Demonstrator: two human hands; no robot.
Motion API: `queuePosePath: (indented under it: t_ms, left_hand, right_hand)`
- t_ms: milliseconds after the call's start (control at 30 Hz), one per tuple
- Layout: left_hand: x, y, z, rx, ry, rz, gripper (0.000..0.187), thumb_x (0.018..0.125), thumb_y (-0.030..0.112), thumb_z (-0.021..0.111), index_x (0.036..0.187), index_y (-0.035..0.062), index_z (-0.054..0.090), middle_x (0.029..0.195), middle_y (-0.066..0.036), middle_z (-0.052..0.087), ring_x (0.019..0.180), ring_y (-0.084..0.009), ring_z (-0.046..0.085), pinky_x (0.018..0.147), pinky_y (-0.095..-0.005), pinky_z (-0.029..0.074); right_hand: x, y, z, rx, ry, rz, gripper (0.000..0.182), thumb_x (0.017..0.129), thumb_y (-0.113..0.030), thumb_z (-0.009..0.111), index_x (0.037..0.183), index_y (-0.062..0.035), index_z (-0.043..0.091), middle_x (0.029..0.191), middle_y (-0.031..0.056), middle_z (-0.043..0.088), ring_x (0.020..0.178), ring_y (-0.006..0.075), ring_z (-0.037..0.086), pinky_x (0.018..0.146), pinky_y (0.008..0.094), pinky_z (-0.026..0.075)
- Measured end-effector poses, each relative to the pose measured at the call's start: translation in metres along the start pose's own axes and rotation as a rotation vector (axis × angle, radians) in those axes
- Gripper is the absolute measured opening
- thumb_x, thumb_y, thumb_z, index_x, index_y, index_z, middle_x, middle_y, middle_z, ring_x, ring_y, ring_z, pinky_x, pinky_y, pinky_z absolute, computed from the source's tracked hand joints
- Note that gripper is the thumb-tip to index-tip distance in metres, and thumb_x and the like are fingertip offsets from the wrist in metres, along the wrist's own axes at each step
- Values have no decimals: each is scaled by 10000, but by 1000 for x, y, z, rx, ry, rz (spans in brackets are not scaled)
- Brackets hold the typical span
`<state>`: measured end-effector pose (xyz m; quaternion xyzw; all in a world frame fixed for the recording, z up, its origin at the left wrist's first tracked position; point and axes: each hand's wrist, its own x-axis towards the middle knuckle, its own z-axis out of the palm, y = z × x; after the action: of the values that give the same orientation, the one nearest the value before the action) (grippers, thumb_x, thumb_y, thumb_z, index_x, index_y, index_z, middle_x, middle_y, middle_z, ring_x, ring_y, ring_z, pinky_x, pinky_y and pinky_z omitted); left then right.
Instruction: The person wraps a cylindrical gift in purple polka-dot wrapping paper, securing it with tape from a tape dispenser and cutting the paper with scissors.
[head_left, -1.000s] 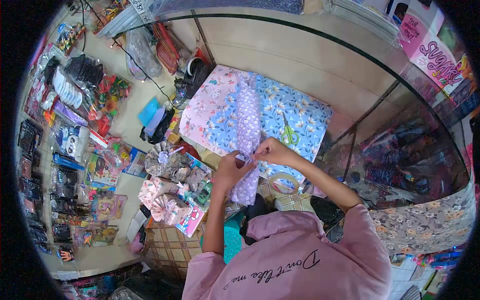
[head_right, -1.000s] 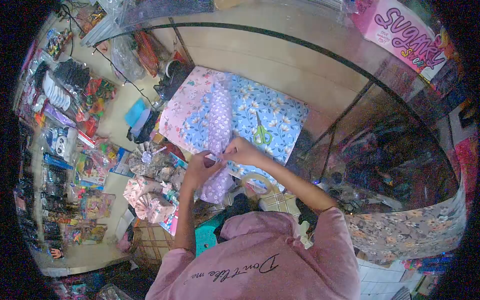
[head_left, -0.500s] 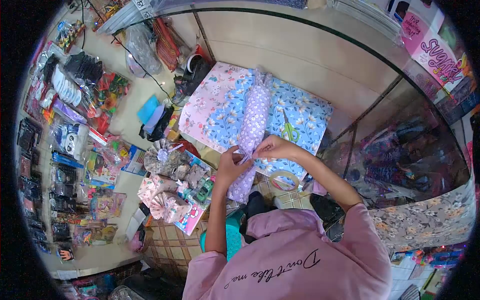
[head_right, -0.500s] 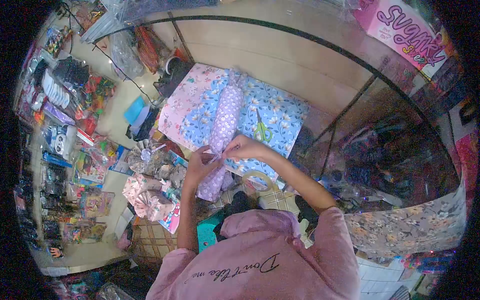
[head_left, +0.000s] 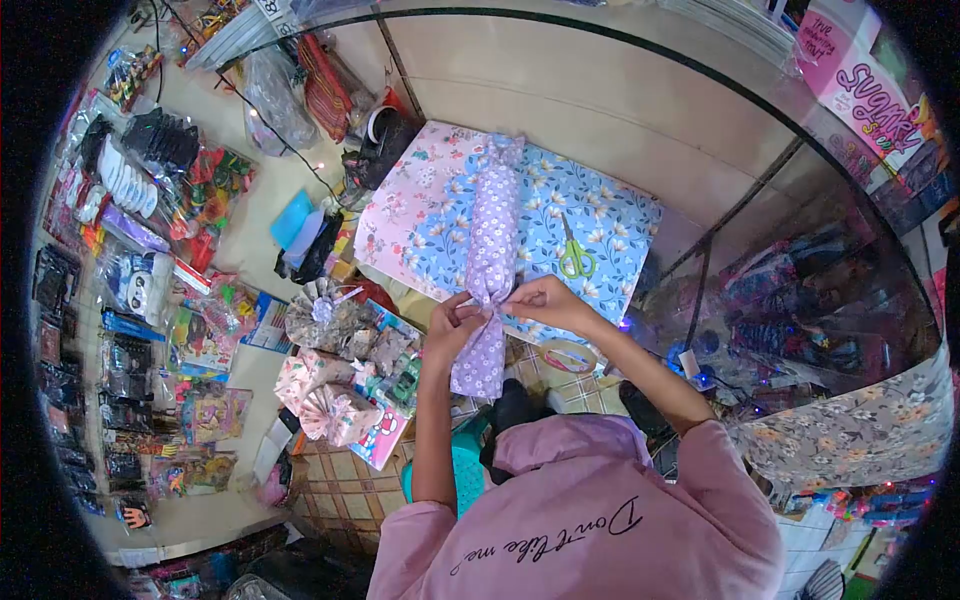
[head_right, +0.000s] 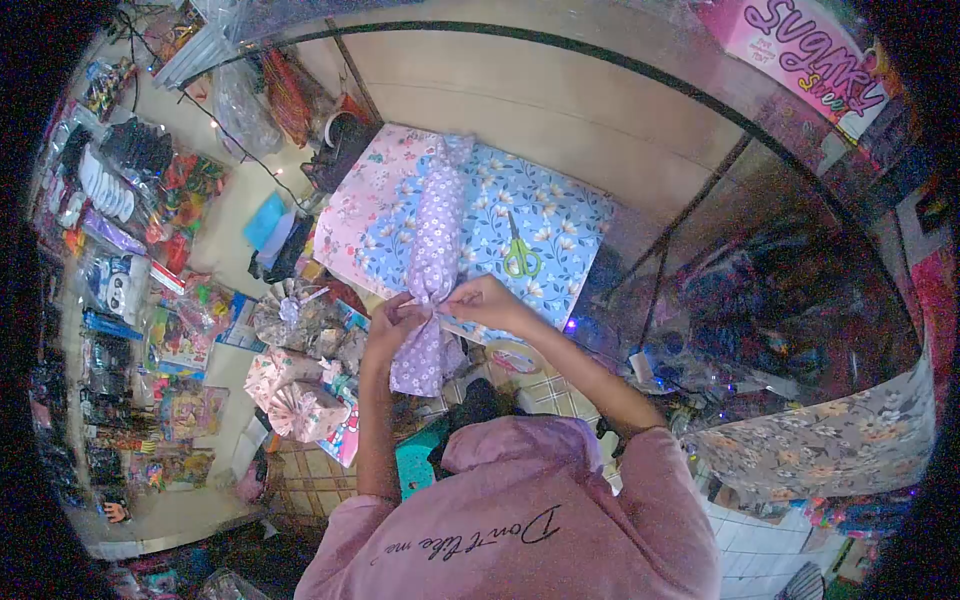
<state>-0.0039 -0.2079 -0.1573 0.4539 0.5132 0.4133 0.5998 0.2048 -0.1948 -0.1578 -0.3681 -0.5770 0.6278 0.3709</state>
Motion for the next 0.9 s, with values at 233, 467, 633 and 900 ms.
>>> queuePosePath:
  t_ms: [233,467,633,900]
  left_hand:
    - [3,-8,0,-65,-73,-88,516,746,57,691,1175,-105,456,916,-104,640,821,-122,600,747,-209,459]
    - [4,-31,3,-267,-86,-121,539,760,109,699,1190,-100,450,1020,-100,612,878,-123,585,789,-233,451]
    - [-2,-11,9,-386,-130,-122,504,784,130,686,1178,-88,459,1053,-97,595,962,-127,556,842,-239,428]
    - [-15,30,27,66,-96,-120,531,778,211,691,1170,-76,476,1019,-84,592,958,-133,540,824,-240,409]
  right_hand:
    - [1,1,-6,-50,25,39,210,798,-175,689,864,24,673,747,56,658,643,88,597,607,233,489]
    - [-2,-3,-4,-49,81,-6,193,796,-151,688,838,37,674,729,68,658,626,87,596,588,228,485]
    - [1,2,0,-70,123,-42,165,812,-117,666,840,45,669,739,73,658,645,88,599,603,230,488]
    - [7,10,6,-25,105,-75,152,830,-99,641,800,50,639,728,83,656,640,104,611,590,249,491]
